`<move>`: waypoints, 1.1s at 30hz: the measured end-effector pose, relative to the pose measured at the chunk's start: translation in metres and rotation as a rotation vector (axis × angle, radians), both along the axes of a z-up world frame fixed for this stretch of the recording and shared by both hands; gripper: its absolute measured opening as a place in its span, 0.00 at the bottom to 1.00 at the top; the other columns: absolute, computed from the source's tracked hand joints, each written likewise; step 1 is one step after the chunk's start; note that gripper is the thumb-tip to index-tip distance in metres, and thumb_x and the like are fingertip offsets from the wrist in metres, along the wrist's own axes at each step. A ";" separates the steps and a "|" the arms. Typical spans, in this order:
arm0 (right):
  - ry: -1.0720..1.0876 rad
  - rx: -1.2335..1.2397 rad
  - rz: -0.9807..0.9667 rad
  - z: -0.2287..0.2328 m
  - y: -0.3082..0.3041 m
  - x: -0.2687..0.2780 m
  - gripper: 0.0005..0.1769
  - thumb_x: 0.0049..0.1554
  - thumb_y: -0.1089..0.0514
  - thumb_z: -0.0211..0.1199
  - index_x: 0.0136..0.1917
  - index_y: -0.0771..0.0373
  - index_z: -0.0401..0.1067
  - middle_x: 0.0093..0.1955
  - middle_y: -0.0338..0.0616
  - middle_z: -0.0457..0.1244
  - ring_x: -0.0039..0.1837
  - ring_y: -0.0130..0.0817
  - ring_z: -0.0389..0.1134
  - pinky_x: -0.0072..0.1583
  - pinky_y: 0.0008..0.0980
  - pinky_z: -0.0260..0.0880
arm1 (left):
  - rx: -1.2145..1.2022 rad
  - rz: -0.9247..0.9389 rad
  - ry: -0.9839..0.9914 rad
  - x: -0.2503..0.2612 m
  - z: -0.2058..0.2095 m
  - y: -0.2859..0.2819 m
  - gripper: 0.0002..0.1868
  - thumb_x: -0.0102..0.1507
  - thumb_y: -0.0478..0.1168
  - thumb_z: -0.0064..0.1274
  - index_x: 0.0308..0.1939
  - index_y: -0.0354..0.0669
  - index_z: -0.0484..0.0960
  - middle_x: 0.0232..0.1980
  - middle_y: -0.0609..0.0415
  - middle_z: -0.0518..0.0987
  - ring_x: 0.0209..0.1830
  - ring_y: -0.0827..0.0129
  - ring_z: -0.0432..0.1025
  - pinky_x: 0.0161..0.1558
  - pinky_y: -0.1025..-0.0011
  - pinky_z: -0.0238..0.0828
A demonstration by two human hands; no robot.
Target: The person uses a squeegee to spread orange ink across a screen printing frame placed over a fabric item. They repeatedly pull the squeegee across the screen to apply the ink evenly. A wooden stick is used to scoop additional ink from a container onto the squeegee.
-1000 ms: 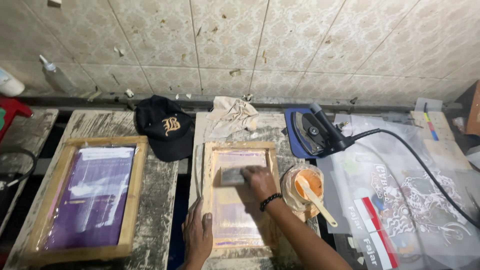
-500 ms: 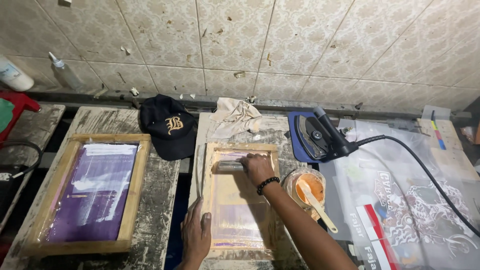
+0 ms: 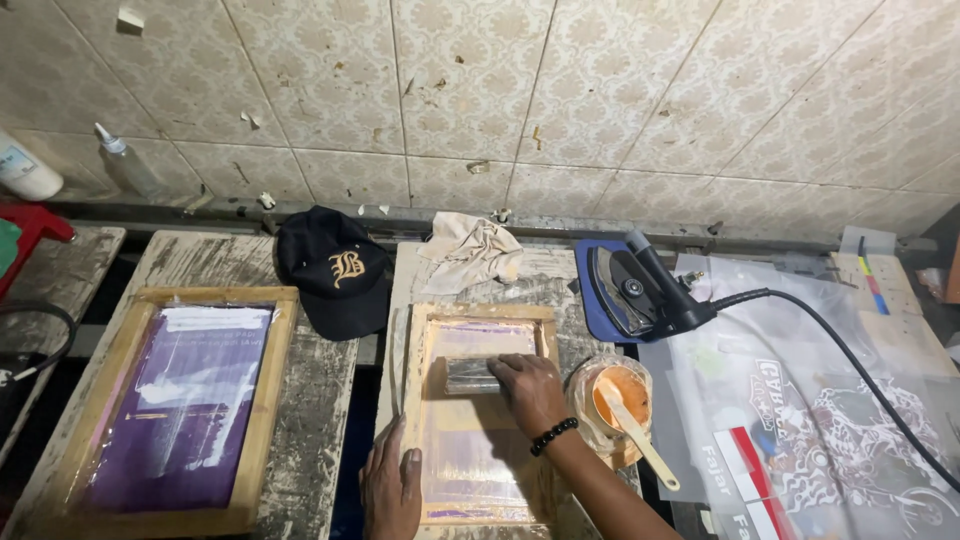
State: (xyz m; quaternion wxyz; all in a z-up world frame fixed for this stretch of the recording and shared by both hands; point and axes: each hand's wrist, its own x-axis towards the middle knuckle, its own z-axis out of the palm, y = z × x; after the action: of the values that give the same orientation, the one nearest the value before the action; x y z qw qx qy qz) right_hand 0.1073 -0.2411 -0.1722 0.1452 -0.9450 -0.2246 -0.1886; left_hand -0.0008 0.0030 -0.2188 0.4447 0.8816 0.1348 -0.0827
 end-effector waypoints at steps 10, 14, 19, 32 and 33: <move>0.177 -0.024 0.021 -0.006 0.005 -0.047 0.19 0.51 0.59 0.73 0.57 0.51 0.77 0.53 0.48 0.72 0.51 0.45 0.75 0.54 0.52 0.75 | -0.022 0.008 -0.048 -0.003 0.003 0.002 0.36 0.67 0.65 0.26 0.77 0.64 0.63 0.80 0.64 0.64 0.78 0.57 0.58 0.72 0.46 0.51; 0.190 -0.087 -0.097 0.004 0.010 0.016 0.17 0.55 0.62 0.68 0.58 0.49 0.77 0.45 0.43 0.73 0.41 0.40 0.74 0.47 0.43 0.79 | 0.012 0.014 -0.106 0.000 -0.002 0.002 0.36 0.67 0.66 0.26 0.76 0.63 0.66 0.79 0.64 0.66 0.77 0.60 0.61 0.69 0.50 0.54; 0.269 -0.018 -0.044 -0.009 0.012 0.034 0.15 0.55 0.64 0.69 0.55 0.52 0.79 0.42 0.44 0.71 0.40 0.38 0.73 0.43 0.38 0.79 | 0.001 0.005 -0.146 -0.002 -0.007 0.001 0.35 0.68 0.64 0.26 0.76 0.62 0.65 0.79 0.62 0.66 0.77 0.58 0.61 0.69 0.51 0.55; 0.125 -0.046 -0.024 -0.008 0.006 -0.013 0.20 0.52 0.65 0.67 0.58 0.53 0.77 0.49 0.46 0.71 0.46 0.45 0.71 0.48 0.44 0.72 | 0.061 -0.035 -0.198 -0.005 -0.011 0.003 0.32 0.69 0.59 0.30 0.75 0.58 0.67 0.77 0.60 0.69 0.75 0.58 0.62 0.66 0.54 0.58; 0.073 -0.068 -0.074 -0.022 0.006 0.001 0.24 0.51 0.61 0.67 0.63 0.53 0.75 0.60 0.49 0.69 0.59 0.53 0.69 0.60 0.54 0.67 | 0.064 -0.043 -0.191 -0.003 -0.010 0.003 0.32 0.69 0.59 0.30 0.76 0.59 0.67 0.77 0.60 0.68 0.75 0.58 0.62 0.66 0.53 0.58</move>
State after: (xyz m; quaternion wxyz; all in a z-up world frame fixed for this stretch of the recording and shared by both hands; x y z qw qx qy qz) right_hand 0.1079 -0.2355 -0.1940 0.1141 -0.9632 -0.1904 -0.1514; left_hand -0.0041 0.0056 -0.2283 0.4253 0.9019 0.0755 -0.0034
